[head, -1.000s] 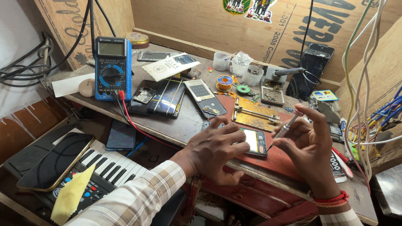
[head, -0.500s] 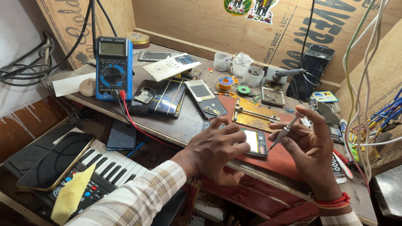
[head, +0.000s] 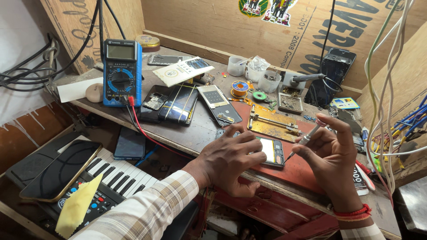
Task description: The person uses a screwdriver to unscrew and pry open the back cover of a smartphone on a cluttered repair workbench. They lift off the cover, hold and turn the phone to view its internal battery and board, then continue working on the opened phone with the screwdriver.
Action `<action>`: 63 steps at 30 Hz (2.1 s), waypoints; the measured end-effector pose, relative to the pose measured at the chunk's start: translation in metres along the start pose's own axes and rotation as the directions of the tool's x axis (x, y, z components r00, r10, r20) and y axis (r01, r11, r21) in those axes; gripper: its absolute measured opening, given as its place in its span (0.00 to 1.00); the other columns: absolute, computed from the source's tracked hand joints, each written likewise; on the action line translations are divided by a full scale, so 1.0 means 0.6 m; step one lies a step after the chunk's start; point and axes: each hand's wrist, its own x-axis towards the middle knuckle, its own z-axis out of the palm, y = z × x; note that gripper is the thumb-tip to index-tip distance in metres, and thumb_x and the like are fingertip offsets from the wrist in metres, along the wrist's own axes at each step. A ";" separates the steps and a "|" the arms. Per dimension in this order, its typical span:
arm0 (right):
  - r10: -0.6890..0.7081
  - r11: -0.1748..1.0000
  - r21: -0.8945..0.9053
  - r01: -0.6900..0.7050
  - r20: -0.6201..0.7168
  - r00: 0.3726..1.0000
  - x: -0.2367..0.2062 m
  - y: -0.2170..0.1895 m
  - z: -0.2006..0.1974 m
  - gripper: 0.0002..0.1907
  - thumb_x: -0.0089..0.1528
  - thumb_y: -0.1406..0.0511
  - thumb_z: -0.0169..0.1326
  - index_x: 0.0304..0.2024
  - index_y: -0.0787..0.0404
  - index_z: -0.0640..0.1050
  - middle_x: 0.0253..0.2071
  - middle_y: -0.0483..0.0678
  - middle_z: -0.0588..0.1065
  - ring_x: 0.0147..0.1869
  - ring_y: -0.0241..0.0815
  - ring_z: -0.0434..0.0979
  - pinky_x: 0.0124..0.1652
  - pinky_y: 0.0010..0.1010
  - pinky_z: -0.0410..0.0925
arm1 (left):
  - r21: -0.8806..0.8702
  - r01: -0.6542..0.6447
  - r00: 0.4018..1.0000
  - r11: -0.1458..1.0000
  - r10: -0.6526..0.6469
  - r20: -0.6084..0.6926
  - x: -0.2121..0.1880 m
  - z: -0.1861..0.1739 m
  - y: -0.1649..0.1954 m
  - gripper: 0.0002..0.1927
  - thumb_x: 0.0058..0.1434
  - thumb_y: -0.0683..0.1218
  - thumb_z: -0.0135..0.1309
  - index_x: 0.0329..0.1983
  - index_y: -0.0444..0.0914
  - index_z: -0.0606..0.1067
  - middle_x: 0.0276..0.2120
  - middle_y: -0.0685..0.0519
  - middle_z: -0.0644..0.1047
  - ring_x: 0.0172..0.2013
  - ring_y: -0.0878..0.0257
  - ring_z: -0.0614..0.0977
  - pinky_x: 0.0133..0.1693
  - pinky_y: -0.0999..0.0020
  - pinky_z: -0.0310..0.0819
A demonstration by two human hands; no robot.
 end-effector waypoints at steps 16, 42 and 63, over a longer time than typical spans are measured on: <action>-0.025 0.986 0.167 0.007 0.106 0.994 -0.005 -0.001 -0.004 0.36 0.61 0.72 0.58 0.69 0.56 0.60 0.49 0.56 0.79 0.53 0.42 0.82 0.54 0.34 0.77 | -0.001 0.014 1.000 1.000 -0.014 0.023 -0.001 0.001 0.000 0.24 0.49 0.61 0.63 0.39 0.40 0.74 0.39 0.51 0.74 0.49 0.54 0.76 0.59 0.54 0.61; 0.019 0.999 -0.045 -0.020 -0.038 0.999 0.000 0.001 0.000 0.39 0.58 0.76 0.64 0.69 0.59 0.63 0.36 0.57 0.73 0.42 0.43 0.78 0.45 0.33 0.75 | 0.003 0.016 1.000 1.000 -0.016 0.024 0.000 -0.001 0.001 0.24 0.48 0.61 0.63 0.38 0.41 0.74 0.39 0.52 0.74 0.48 0.55 0.76 0.57 0.54 0.61; 0.020 0.999 -0.035 -0.022 -0.066 0.998 0.005 -0.011 0.006 0.38 0.58 0.78 0.63 0.68 0.61 0.63 0.38 0.57 0.70 0.43 0.44 0.74 0.46 0.36 0.75 | 0.003 0.013 1.000 1.000 -0.013 0.018 -0.001 0.000 0.000 0.24 0.48 0.61 0.62 0.38 0.41 0.73 0.39 0.52 0.73 0.48 0.55 0.76 0.58 0.54 0.61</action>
